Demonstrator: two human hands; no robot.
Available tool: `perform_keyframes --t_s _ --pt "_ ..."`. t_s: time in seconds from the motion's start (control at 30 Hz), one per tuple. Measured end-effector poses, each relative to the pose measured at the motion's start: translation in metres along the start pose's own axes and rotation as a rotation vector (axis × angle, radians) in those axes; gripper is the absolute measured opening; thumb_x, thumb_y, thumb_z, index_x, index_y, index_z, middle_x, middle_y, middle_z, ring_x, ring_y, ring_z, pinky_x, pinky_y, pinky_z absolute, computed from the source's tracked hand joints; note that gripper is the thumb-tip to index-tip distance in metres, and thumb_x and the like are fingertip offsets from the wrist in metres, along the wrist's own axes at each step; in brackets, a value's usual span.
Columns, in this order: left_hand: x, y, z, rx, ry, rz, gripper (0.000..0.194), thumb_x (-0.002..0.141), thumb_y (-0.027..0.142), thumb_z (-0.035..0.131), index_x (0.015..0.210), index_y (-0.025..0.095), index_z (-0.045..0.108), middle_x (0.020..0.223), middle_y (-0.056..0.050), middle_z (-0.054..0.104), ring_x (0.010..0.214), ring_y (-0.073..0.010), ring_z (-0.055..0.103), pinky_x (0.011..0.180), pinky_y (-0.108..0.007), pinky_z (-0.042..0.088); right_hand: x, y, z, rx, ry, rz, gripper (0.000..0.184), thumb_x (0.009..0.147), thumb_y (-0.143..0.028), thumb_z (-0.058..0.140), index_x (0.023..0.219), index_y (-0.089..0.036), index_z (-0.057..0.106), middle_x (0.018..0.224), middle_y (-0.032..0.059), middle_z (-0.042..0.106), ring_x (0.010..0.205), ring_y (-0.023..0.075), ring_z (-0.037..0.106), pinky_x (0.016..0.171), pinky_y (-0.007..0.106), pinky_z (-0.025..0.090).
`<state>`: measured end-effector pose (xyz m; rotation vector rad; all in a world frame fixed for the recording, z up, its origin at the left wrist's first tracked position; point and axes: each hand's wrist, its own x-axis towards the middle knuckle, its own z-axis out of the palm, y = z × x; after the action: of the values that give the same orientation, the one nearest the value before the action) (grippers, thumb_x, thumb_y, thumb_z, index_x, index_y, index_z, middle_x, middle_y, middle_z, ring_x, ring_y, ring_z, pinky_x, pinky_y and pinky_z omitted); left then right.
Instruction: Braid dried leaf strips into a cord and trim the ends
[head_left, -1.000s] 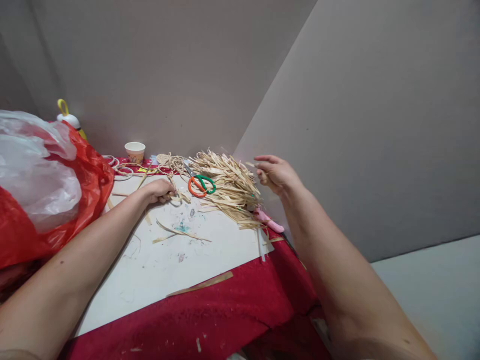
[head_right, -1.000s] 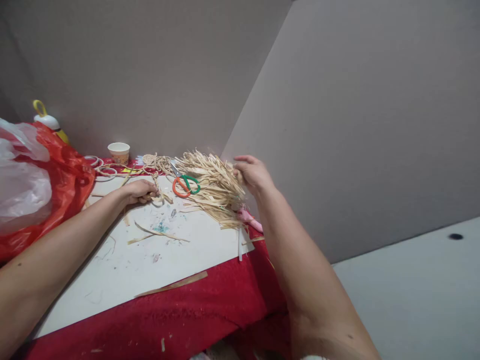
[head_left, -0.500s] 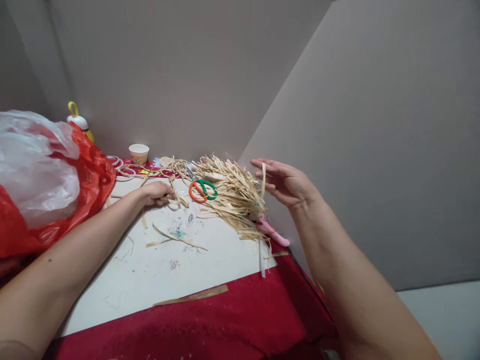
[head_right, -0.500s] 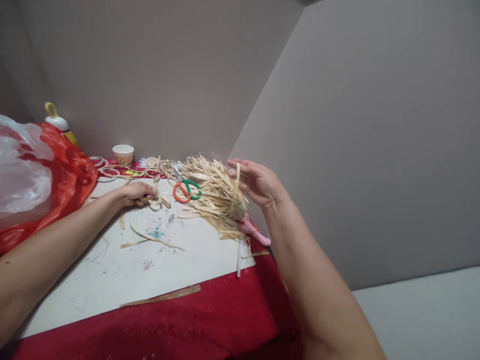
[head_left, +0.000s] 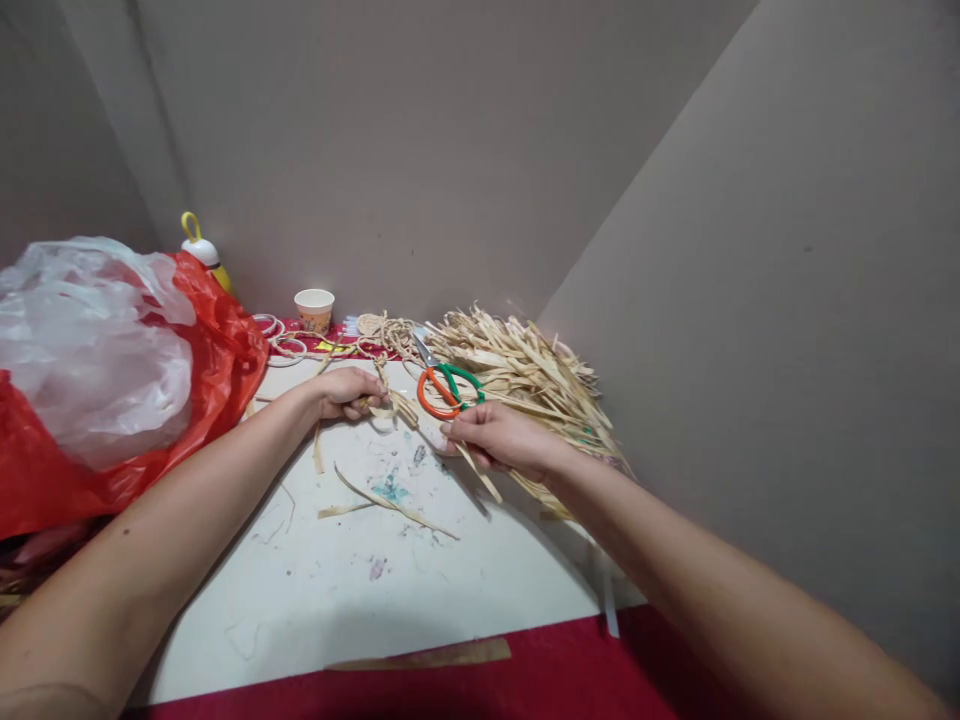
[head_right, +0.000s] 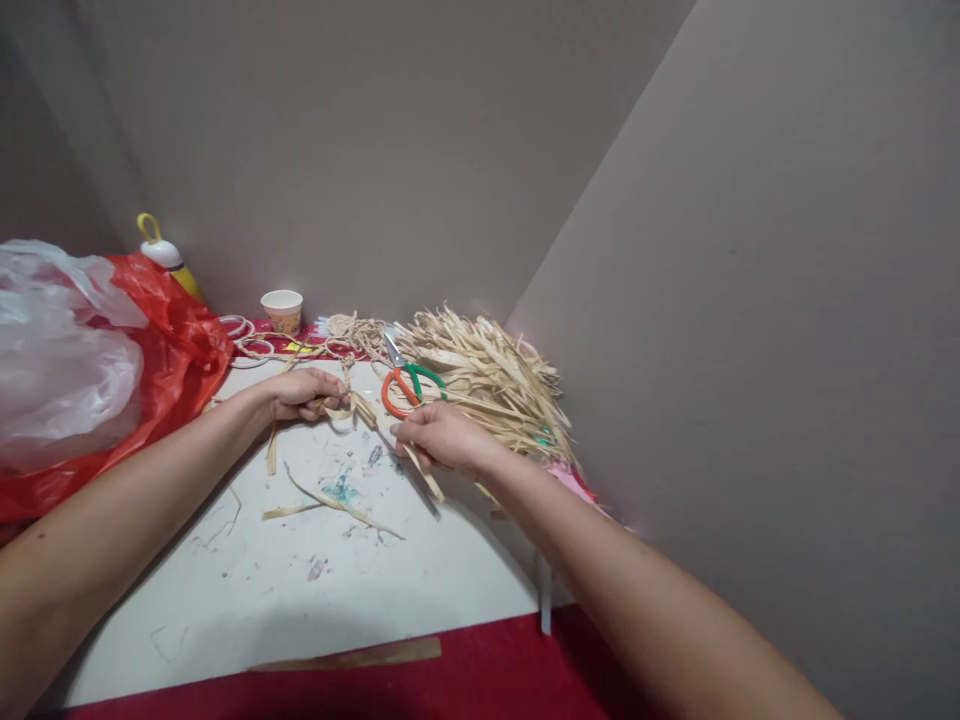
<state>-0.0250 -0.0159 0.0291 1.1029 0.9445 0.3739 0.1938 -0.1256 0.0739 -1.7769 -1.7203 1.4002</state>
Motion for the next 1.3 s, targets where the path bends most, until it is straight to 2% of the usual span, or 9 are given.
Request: perform_keyframes --t_s 0.1,0.3,0.5,0.7,0.77,0.87,0.97,1.1,1.3 --pt "0.002 0.001 0.000 -0.009 0.009 -0.009 0.014 0.082 0.009 0.051 0.070 0.009 0.058 0.046 0.004 0.041 0.032 -0.0005 0.023 0.031 -0.011 0.016 0.011 0.007 -0.002 -0.251 -0.027 -0.010 0.034 0.081 -0.041 0.054 0.060 -0.015 0.060 0.040 -0.0030 0.048 0.038 0.0070 0.034 0.044 0.022 0.026" --pt "-0.001 0.003 0.003 -0.031 0.000 -0.014 0.014 0.081 0.010 0.054 0.068 0.010 0.055 0.047 0.005 0.038 0.033 -0.0003 0.023 0.031 -0.011 0.015 0.029 -0.010 -0.017 -0.382 0.336 -0.143 0.031 0.082 -0.040 0.053 0.065 -0.015 0.060 0.050 -0.0013 0.055 0.045 0.0091 0.043 0.048 0.023 0.027" --pt "0.001 0.001 0.000 -0.063 -0.030 0.004 0.014 0.081 0.011 0.055 0.067 0.013 0.052 0.048 0.006 0.038 0.033 -0.0004 0.022 0.031 -0.011 0.015 0.068 -0.008 0.002 -0.425 0.344 -0.183 0.037 0.084 -0.042 0.051 0.060 -0.015 0.060 0.054 0.0022 0.058 0.051 0.0116 0.049 0.052 0.024 0.032" --pt "0.001 -0.001 -0.005 -0.119 -0.070 0.040 0.016 0.078 0.012 0.061 0.066 0.013 0.050 0.049 0.006 0.039 0.034 0.0002 0.023 0.032 -0.010 0.016 0.082 0.000 0.022 -0.381 0.358 -0.285 0.028 0.080 -0.028 0.060 0.106 -0.016 0.064 0.083 0.0041 0.068 0.073 0.0151 0.059 0.065 0.024 0.041" --pt "0.000 -0.001 -0.004 -0.119 -0.063 0.043 0.016 0.078 0.012 0.061 0.066 0.013 0.050 0.049 0.005 0.039 0.034 0.0001 0.023 0.032 -0.010 0.016 0.076 0.000 0.024 -0.503 0.452 -0.310 0.033 0.080 -0.019 0.055 0.113 -0.017 0.062 0.094 0.0073 0.069 0.081 0.0187 0.061 0.070 0.027 0.043" --pt "-0.002 -0.001 -0.003 -0.107 -0.052 0.048 0.015 0.078 0.012 0.060 0.067 0.013 0.050 0.049 0.006 0.039 0.034 0.0001 0.023 0.032 -0.010 0.016 0.060 -0.002 0.032 -0.648 0.620 -0.539 0.041 0.083 -0.020 0.051 0.123 -0.017 0.056 0.123 0.0127 0.060 0.102 0.0237 0.058 0.081 0.031 0.044" --pt "-0.002 -0.001 -0.002 -0.102 -0.058 0.062 0.015 0.078 0.011 0.060 0.067 0.013 0.050 0.048 0.006 0.040 0.033 0.0002 0.023 0.032 -0.010 0.016 0.047 -0.006 0.046 -0.705 0.560 -0.699 0.042 0.086 -0.030 0.051 0.126 -0.017 0.053 0.128 0.0115 0.057 0.106 0.0232 0.057 0.080 0.030 0.044" --pt "-0.002 -0.001 -0.002 -0.093 -0.040 0.067 0.018 0.078 0.010 0.057 0.063 0.013 0.048 0.046 0.005 0.041 0.033 -0.0005 0.024 0.032 -0.011 0.015 0.044 -0.011 0.062 -0.877 0.416 -0.577 0.029 0.093 -0.028 0.041 0.110 -0.017 0.061 0.117 0.0113 0.062 0.087 0.0205 0.062 0.067 0.029 0.041" --pt "-0.003 -0.001 -0.001 -0.100 -0.031 0.075 0.017 0.081 0.010 0.055 0.064 0.012 0.050 0.052 0.001 0.050 0.032 0.0006 0.025 0.032 -0.011 0.014 0.040 -0.008 0.074 -0.823 0.317 -0.492 0.024 0.094 -0.033 0.041 0.093 -0.019 0.061 0.088 0.0057 0.069 0.075 0.0174 0.061 0.062 0.027 0.034"
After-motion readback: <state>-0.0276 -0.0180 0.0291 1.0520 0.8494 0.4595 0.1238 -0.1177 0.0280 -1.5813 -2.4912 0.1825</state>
